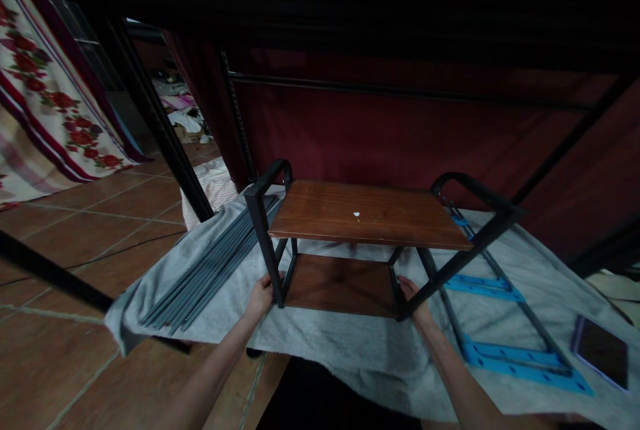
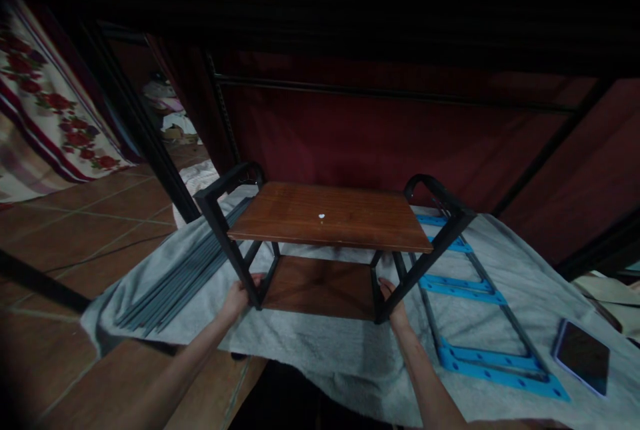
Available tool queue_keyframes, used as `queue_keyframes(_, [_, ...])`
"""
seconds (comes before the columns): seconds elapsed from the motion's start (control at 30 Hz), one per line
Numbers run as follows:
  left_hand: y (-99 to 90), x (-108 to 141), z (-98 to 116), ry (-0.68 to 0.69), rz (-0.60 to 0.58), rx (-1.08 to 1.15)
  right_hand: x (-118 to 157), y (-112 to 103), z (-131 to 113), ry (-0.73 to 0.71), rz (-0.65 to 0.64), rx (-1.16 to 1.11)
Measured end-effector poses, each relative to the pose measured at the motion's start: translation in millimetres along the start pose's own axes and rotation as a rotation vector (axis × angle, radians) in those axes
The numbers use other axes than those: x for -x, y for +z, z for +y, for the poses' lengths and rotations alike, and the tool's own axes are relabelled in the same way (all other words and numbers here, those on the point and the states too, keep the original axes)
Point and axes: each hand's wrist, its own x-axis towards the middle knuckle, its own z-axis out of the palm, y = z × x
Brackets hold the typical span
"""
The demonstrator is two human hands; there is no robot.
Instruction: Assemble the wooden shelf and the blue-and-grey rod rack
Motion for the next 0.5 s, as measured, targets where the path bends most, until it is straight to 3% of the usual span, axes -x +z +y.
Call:
queue_keyframes(0.13, [9.4,-2.9,12.6,-0.03,0.001,0.135,-6.2,8.2,-1.0,0.083,-0.108,-0.131])
queue_keyframes(0.33, [15.2,-10.5,13.4,-0.037,-0.001,0.063,-6.5,13.0,2.9,0.117,-0.095,-0.257])
queue_keyframes(0.5, [13.0,-14.1,12.9,-0.057,-0.068,0.043,-1.3,16.0,-8.0,0.139,-0.108,-0.345])
